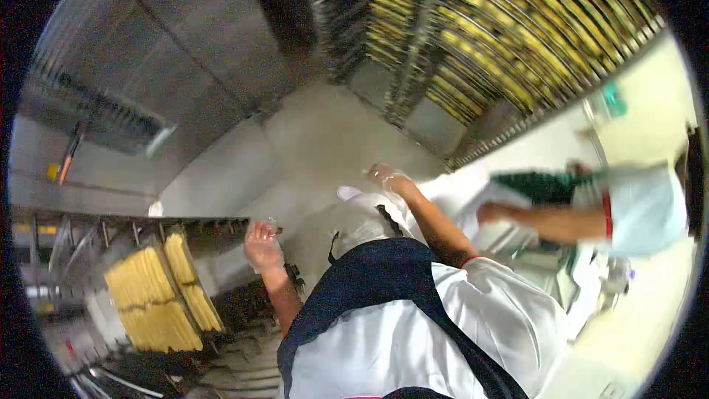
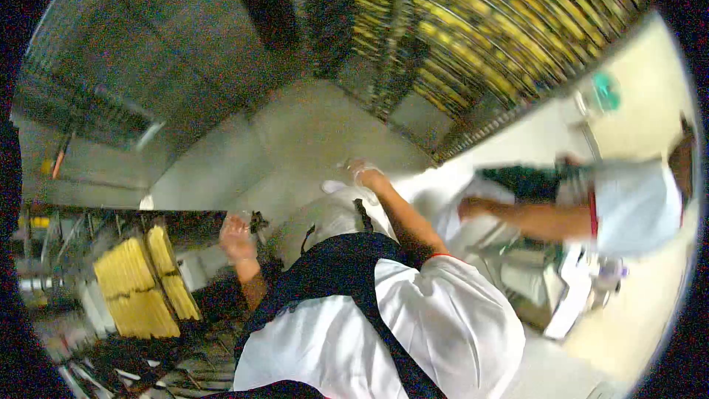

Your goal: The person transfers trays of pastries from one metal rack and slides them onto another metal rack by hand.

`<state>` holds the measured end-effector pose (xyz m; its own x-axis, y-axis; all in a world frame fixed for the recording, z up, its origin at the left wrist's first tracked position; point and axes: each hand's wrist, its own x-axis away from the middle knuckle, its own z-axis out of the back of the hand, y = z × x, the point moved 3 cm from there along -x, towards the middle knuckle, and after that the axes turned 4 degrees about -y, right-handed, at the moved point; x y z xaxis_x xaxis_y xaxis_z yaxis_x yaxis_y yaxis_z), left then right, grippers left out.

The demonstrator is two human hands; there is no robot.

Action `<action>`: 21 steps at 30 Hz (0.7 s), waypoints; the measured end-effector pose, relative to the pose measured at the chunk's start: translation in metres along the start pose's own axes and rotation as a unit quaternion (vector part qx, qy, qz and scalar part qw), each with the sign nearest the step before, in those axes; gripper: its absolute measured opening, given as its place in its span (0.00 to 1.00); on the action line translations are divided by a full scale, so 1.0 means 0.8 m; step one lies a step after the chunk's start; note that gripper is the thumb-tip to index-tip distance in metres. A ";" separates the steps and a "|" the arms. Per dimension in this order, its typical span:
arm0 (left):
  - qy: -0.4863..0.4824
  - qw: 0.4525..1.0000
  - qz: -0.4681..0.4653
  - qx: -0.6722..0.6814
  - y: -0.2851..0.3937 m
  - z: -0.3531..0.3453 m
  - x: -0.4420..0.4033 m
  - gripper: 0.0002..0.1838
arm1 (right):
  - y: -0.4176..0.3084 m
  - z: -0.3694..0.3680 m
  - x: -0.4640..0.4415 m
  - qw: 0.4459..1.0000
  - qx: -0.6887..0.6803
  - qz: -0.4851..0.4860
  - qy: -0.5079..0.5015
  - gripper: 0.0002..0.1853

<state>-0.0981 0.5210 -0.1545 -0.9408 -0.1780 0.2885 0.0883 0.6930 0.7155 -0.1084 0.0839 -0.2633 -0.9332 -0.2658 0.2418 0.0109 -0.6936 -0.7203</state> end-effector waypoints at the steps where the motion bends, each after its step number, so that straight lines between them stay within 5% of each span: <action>1: -0.043 0.997 0.055 0.020 -0.022 -0.010 0.001 0.22 | 0.007 -0.015 0.037 0.997 0.049 0.043 0.028 0.19; 3: -0.114 0.989 0.091 0.015 -0.047 -0.046 0.017 0.21 | 0.024 -0.030 0.109 0.982 0.144 0.099 0.070 0.19; 6: -0.283 0.955 0.088 0.009 -0.067 -0.140 0.024 0.23 | -0.013 0.040 0.178 0.979 0.179 -0.050 -0.079 0.26; 7: -0.316 0.935 0.124 -0.100 -0.080 -0.147 0.018 0.27 | 0.022 0.035 0.196 0.966 0.246 -0.037 -0.074 0.29; 8: -0.406 0.908 0.089 -0.050 -0.089 -0.174 0.034 0.28 | 0.043 0.042 0.201 0.930 0.265 -0.200 -0.156 0.28; 9: -0.436 0.895 0.086 -0.033 -0.090 -0.199 0.046 0.28 | 0.073 0.042 0.219 0.945 0.219 -0.206 -0.126 0.27; 13: -0.275 0.920 0.248 -0.128 -0.159 -0.229 0.045 0.13 | 0.227 0.028 0.241 0.975 -0.095 -0.195 -0.034 0.21; 15: -0.260 0.931 0.237 -0.100 -0.194 -0.245 0.048 0.11 | 0.194 0.059 0.260 0.901 -0.339 -0.272 0.004 0.18; 16: -0.271 0.923 0.260 -0.081 -0.219 -0.260 0.053 0.11 | 0.193 0.070 0.256 0.905 -0.328 -0.270 -0.006 0.18; 18: -0.288 0.910 0.294 -0.055 -0.286 -0.270 0.053 0.11 | 0.211 0.082 0.271 0.838 -0.344 -0.422 -0.039 0.15; 20: -0.365 0.879 0.305 0.000 -0.328 -0.257 0.041 0.15 | 0.179 0.075 0.291 0.949 -0.220 -0.218 -0.064 0.17; 21: -0.391 0.875 0.286 -0.010 -0.338 -0.280 0.055 0.17 | 0.175 0.088 0.304 0.993 -0.032 -0.102 -0.057 0.19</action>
<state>-0.0903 0.1696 -0.1929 -0.6762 0.7319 0.0843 0.6157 0.4986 0.6101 -0.3085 -0.1250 -0.2597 -0.8671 -0.2010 0.4557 -0.1998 -0.6977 -0.6879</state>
